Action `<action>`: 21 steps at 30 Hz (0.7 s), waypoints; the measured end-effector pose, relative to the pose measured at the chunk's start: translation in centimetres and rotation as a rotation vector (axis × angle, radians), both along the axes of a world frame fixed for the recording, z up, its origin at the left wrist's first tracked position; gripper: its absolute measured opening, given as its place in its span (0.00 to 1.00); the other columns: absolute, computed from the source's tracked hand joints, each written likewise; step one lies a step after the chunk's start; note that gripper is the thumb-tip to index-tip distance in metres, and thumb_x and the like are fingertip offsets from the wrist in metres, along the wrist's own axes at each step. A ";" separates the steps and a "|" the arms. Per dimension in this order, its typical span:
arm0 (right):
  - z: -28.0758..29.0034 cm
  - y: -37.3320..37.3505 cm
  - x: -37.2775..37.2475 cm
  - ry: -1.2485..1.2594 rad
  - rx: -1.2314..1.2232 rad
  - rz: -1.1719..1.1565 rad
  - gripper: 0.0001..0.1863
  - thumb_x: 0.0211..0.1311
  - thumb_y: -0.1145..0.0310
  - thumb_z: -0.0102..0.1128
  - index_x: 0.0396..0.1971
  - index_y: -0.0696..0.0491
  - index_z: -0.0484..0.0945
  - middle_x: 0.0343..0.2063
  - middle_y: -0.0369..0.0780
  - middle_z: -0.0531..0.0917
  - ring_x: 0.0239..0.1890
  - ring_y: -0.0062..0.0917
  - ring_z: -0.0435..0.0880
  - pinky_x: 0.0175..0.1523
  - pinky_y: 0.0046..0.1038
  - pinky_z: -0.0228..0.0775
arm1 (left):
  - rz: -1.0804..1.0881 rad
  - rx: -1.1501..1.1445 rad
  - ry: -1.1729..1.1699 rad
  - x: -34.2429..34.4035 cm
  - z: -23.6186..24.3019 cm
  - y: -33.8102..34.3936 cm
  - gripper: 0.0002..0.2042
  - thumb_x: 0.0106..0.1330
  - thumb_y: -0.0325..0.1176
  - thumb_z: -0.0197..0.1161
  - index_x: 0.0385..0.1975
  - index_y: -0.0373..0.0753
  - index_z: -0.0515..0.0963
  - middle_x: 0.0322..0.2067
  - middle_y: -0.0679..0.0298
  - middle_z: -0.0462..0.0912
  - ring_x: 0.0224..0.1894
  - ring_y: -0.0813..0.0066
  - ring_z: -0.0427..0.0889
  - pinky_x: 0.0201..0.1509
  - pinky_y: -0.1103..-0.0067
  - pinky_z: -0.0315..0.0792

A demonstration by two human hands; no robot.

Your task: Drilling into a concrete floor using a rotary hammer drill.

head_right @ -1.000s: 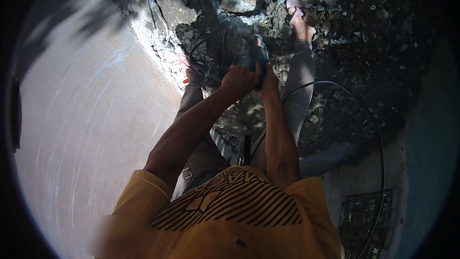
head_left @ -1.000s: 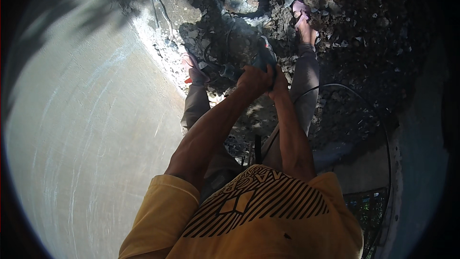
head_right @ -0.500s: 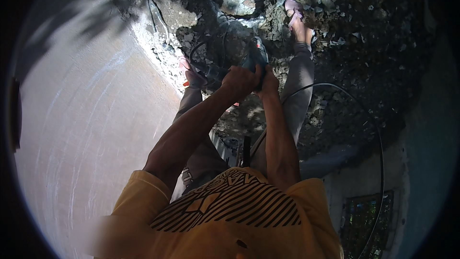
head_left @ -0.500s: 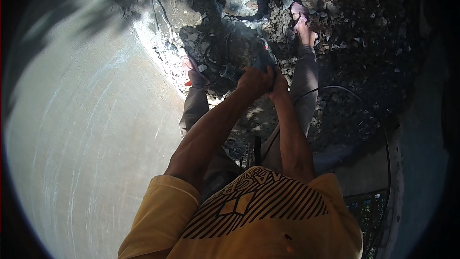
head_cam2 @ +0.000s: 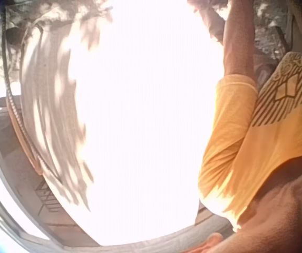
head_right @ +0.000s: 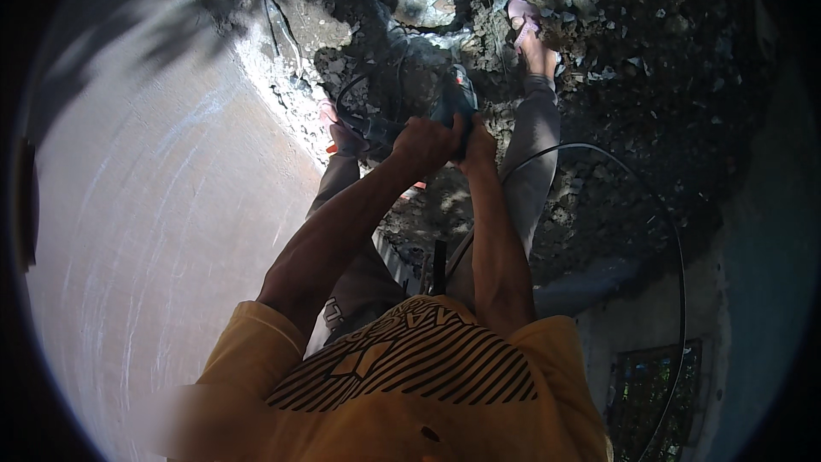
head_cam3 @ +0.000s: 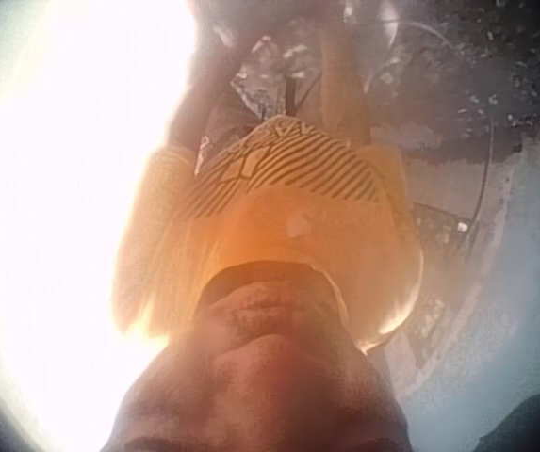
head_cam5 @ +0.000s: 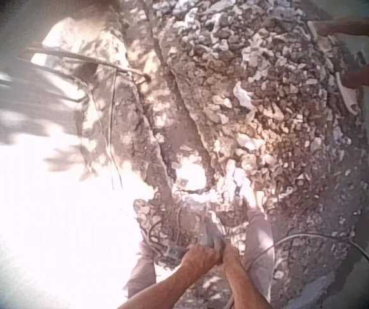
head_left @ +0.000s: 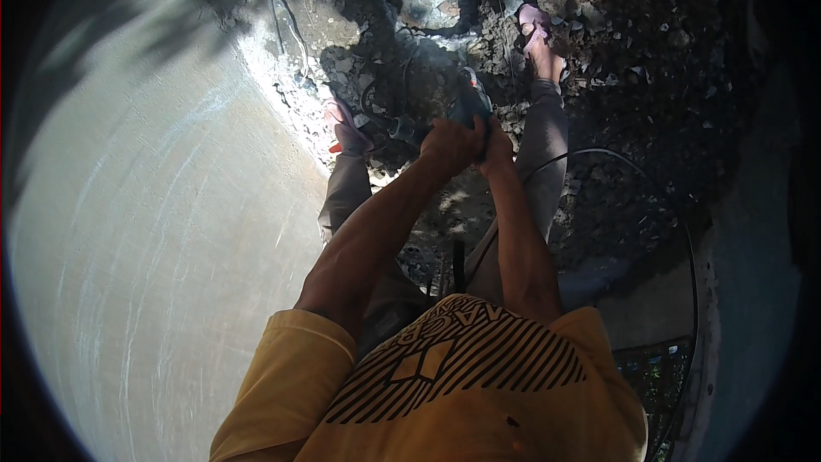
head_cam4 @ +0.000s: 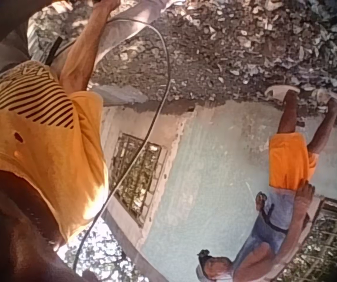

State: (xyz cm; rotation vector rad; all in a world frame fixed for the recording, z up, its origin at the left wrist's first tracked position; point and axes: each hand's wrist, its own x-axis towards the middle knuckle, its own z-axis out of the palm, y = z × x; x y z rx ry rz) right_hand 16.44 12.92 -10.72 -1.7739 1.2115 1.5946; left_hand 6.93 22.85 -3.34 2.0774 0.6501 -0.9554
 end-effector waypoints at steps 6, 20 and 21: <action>-0.1 -0.1 0.4 -0.001 0.040 -0.011 0.25 0.72 0.46 0.48 0.51 0.53 0.76 0.42 0.43 0.82 0.38 0.37 0.85 0.38 0.43 0.79 | 0.021 -0.035 -0.014 0.5 0.2 0.5 0.25 0.67 0.37 0.58 0.60 0.32 0.65 0.28 0.53 0.86 0.29 0.55 0.88 0.33 0.62 0.78; -1.3 -2.0 -0.4 -0.045 -0.010 0.051 0.31 0.67 0.43 0.55 0.51 0.58 0.76 0.46 0.45 0.81 0.43 0.38 0.84 0.38 0.44 0.80 | 0.033 -0.030 0.018 -0.6 0.3 -0.7 0.26 0.68 0.37 0.56 0.63 0.32 0.62 0.30 0.52 0.86 0.31 0.53 0.88 0.35 0.61 0.78; -1.6 -2.2 -0.4 -0.042 -0.010 0.040 0.30 0.67 0.44 0.56 0.51 0.58 0.76 0.46 0.45 0.81 0.43 0.38 0.84 0.38 0.44 0.80 | 0.010 -0.026 0.017 -0.5 0.2 -0.7 0.26 0.68 0.37 0.56 0.63 0.32 0.62 0.30 0.52 0.86 0.31 0.54 0.88 0.35 0.61 0.78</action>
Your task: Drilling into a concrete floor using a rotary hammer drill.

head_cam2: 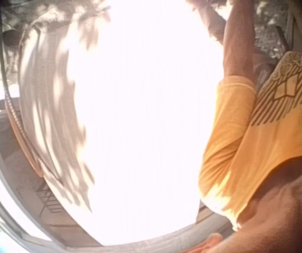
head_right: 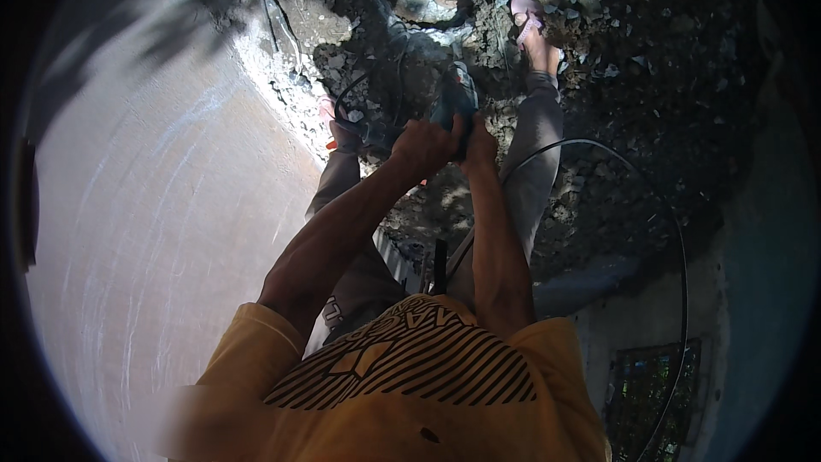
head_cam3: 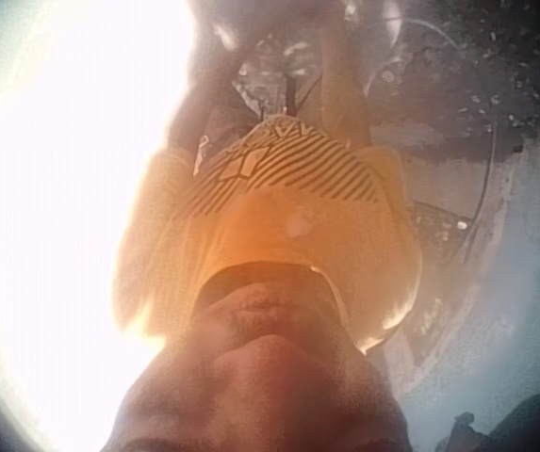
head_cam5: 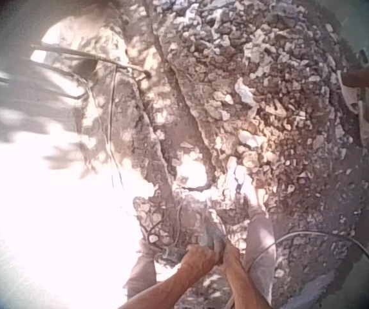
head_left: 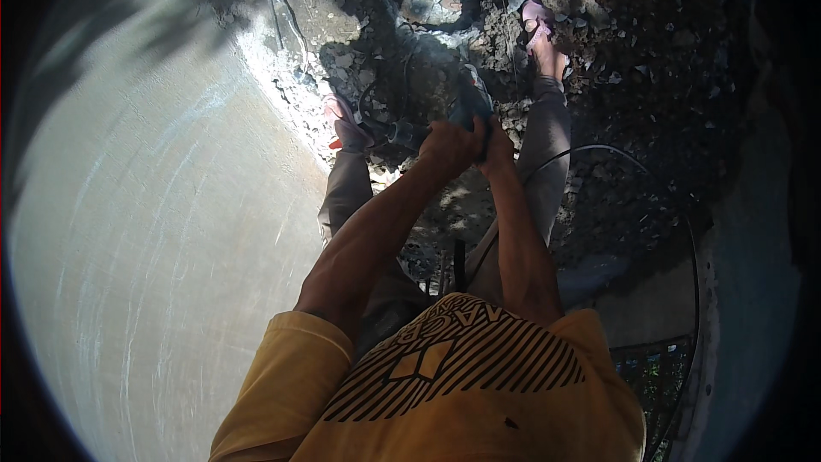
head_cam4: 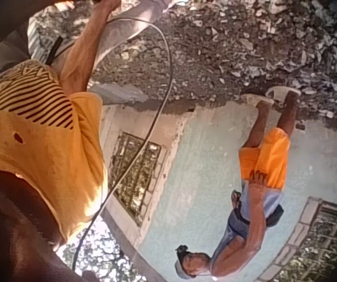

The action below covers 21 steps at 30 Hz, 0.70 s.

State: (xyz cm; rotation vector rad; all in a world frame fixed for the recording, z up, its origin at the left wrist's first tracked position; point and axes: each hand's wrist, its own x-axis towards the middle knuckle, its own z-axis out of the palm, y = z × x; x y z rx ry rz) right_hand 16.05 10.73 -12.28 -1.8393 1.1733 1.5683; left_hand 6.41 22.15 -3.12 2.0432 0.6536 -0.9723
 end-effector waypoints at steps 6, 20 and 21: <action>1.2 1.9 0.1 0.050 -0.002 -0.049 0.24 0.69 0.46 0.55 0.52 0.49 0.77 0.43 0.38 0.82 0.43 0.32 0.83 0.43 0.40 0.79 | 0.011 -0.004 0.008 -0.1 -0.1 0.6 0.26 0.68 0.37 0.56 0.63 0.33 0.63 0.30 0.52 0.86 0.31 0.54 0.88 0.35 0.62 0.78; 0.4 0.8 0.4 0.055 0.052 -0.097 0.23 0.71 0.47 0.53 0.49 0.52 0.78 0.41 0.40 0.82 0.41 0.34 0.84 0.42 0.41 0.79 | 0.007 -0.014 0.008 0.6 0.1 0.9 0.26 0.67 0.37 0.57 0.63 0.32 0.63 0.28 0.53 0.86 0.29 0.55 0.88 0.33 0.62 0.79; 0.1 0.5 0.5 0.049 0.095 -0.150 0.25 0.71 0.48 0.54 0.48 0.57 0.78 0.42 0.42 0.83 0.40 0.37 0.85 0.40 0.42 0.79 | 0.005 -0.002 -0.007 0.6 0.0 0.8 0.26 0.67 0.37 0.58 0.63 0.32 0.63 0.28 0.53 0.86 0.29 0.55 0.88 0.33 0.62 0.79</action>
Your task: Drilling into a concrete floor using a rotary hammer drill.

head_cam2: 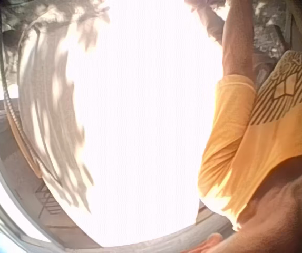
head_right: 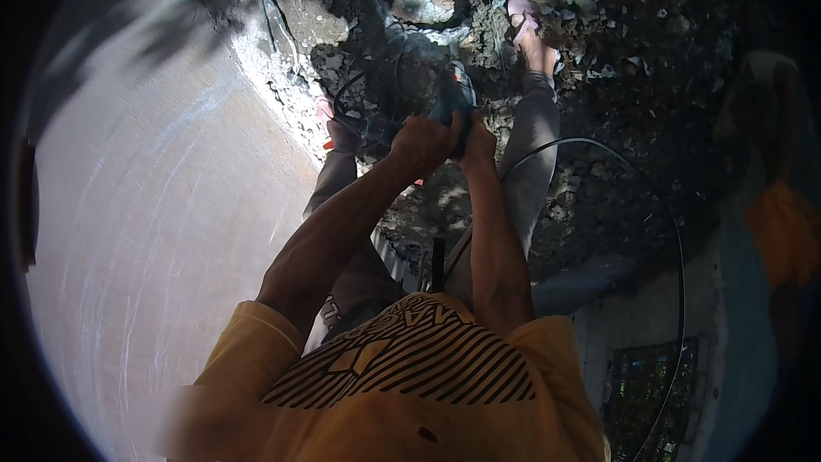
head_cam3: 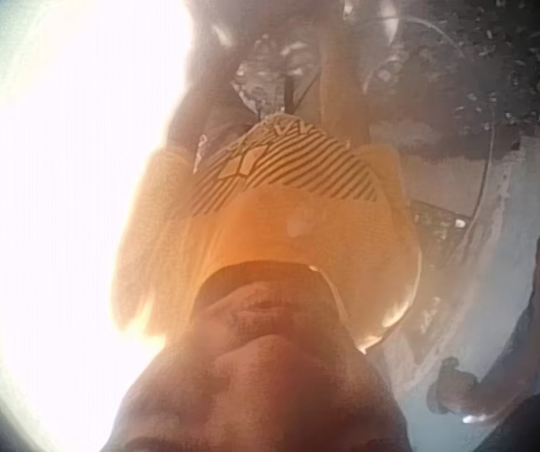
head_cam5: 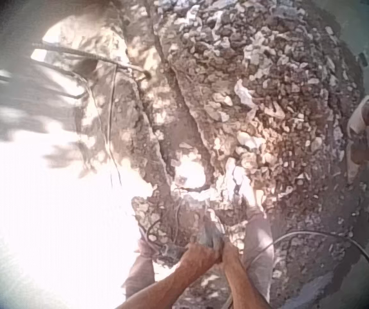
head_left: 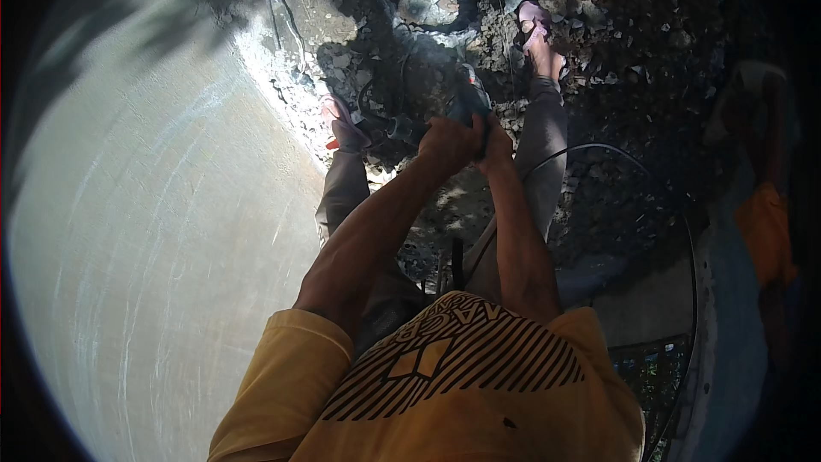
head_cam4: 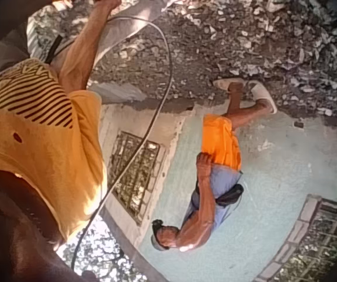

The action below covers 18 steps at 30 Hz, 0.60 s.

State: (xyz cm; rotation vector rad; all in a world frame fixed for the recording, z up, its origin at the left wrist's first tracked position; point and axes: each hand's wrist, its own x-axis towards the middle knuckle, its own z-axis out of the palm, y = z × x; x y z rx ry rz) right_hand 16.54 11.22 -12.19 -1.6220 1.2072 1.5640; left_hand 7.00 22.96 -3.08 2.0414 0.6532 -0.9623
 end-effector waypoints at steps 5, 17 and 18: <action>-0.4 -0.2 0.0 0.028 -0.019 0.022 0.24 0.71 0.47 0.52 0.50 0.53 0.77 0.43 0.40 0.82 0.42 0.35 0.84 0.43 0.41 0.79 | 0.014 -0.005 0.003 0.0 0.1 0.1 0.26 0.66 0.37 0.59 0.62 0.32 0.64 0.28 0.52 0.86 0.28 0.55 0.88 0.32 0.62 0.79; 1.4 1.8 0.4 0.024 -0.052 0.069 0.25 0.71 0.46 0.51 0.52 0.53 0.77 0.45 0.42 0.82 0.43 0.36 0.83 0.43 0.45 0.78 | -0.023 -0.021 0.016 0.6 0.1 0.5 0.27 0.67 0.37 0.58 0.62 0.31 0.63 0.31 0.51 0.86 0.31 0.54 0.88 0.35 0.60 0.79; 1.4 1.7 0.6 0.021 -0.058 0.081 0.25 0.72 0.47 0.50 0.51 0.53 0.77 0.44 0.42 0.82 0.43 0.36 0.83 0.43 0.44 0.78 | -0.016 -0.039 0.005 0.8 0.2 0.7 0.27 0.67 0.37 0.58 0.62 0.31 0.63 0.31 0.51 0.86 0.31 0.54 0.88 0.35 0.60 0.79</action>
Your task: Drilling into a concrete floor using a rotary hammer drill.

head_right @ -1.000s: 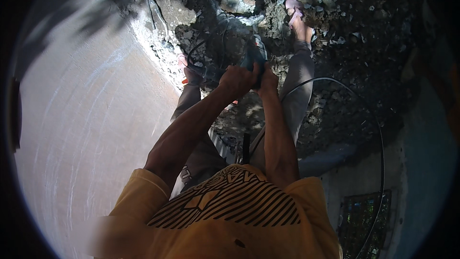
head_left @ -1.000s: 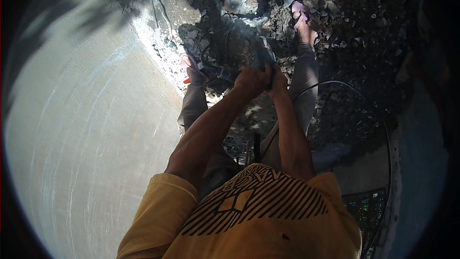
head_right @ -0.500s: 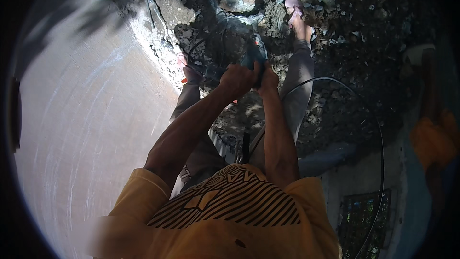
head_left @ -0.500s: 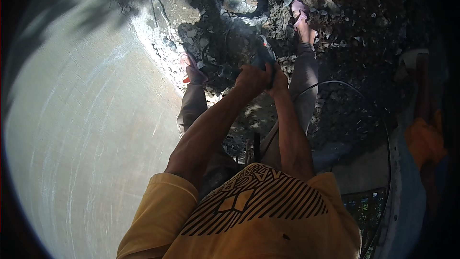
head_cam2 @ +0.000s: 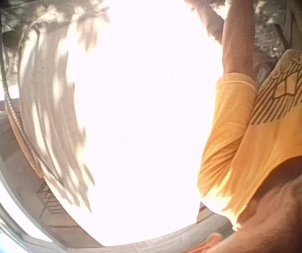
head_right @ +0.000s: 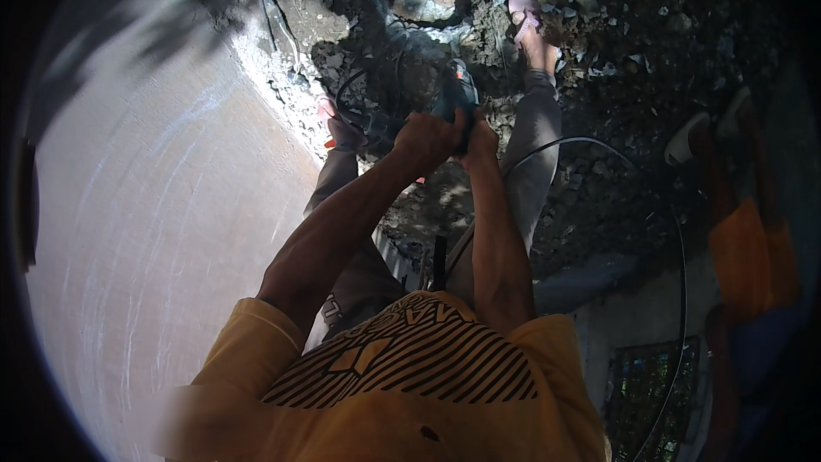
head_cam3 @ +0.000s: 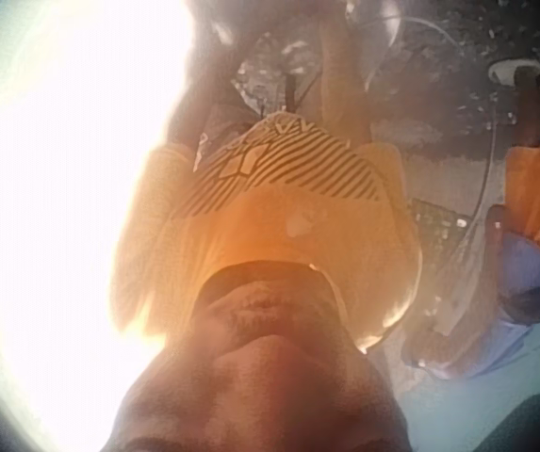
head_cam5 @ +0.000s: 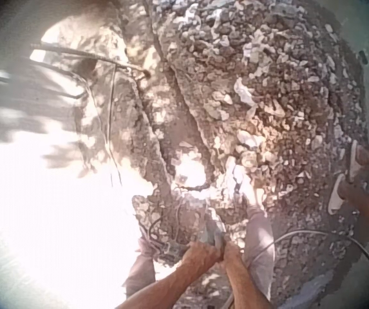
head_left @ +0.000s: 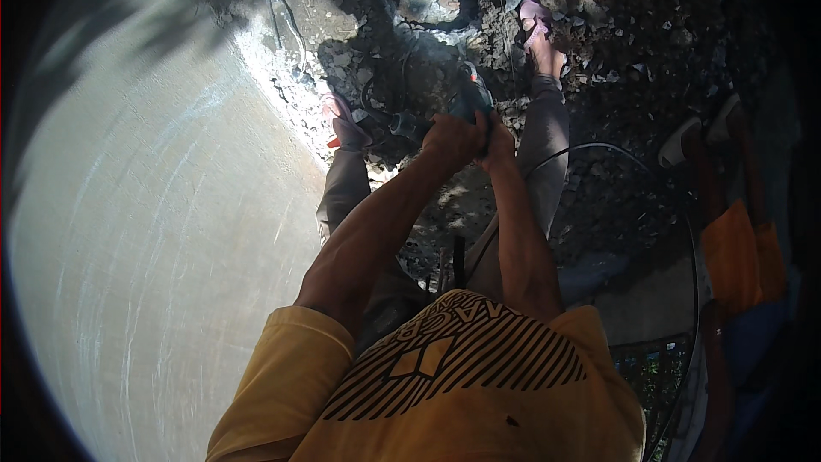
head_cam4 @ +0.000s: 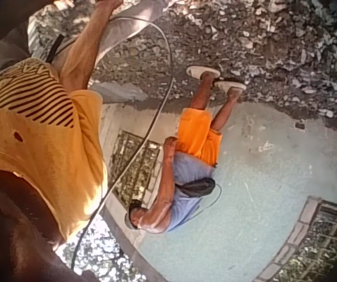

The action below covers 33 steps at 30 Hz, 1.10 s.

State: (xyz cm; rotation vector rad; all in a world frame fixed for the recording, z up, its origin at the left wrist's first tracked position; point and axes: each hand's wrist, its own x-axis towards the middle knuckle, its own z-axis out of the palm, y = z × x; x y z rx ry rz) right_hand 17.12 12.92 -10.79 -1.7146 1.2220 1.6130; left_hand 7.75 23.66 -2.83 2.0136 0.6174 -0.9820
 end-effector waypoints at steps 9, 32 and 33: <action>-0.7 -0.9 0.0 -0.009 0.110 -0.099 0.23 0.73 0.49 0.50 0.51 0.54 0.76 0.43 0.41 0.82 0.41 0.34 0.84 0.42 0.41 0.79 | 0.014 0.026 -0.002 0.3 -0.1 0.0 0.24 0.67 0.37 0.58 0.60 0.32 0.64 0.29 0.51 0.86 0.30 0.53 0.88 0.35 0.60 0.79; 0.6 1.0 -0.4 -0.027 0.030 -0.024 0.23 0.73 0.49 0.49 0.51 0.54 0.77 0.44 0.42 0.82 0.42 0.36 0.84 0.44 0.41 0.78 | 0.027 0.057 -0.008 -0.4 -0.6 -0.7 0.25 0.66 0.37 0.58 0.61 0.32 0.65 0.28 0.53 0.87 0.29 0.56 0.88 0.33 0.61 0.79; 0.9 1.2 -0.5 -0.026 0.018 -0.009 0.23 0.73 0.50 0.49 0.51 0.54 0.77 0.43 0.42 0.82 0.42 0.36 0.84 0.44 0.41 0.78 | 0.030 0.056 -0.002 -0.5 -0.6 -0.7 0.25 0.66 0.37 0.58 0.61 0.32 0.65 0.28 0.53 0.87 0.29 0.56 0.88 0.33 0.61 0.79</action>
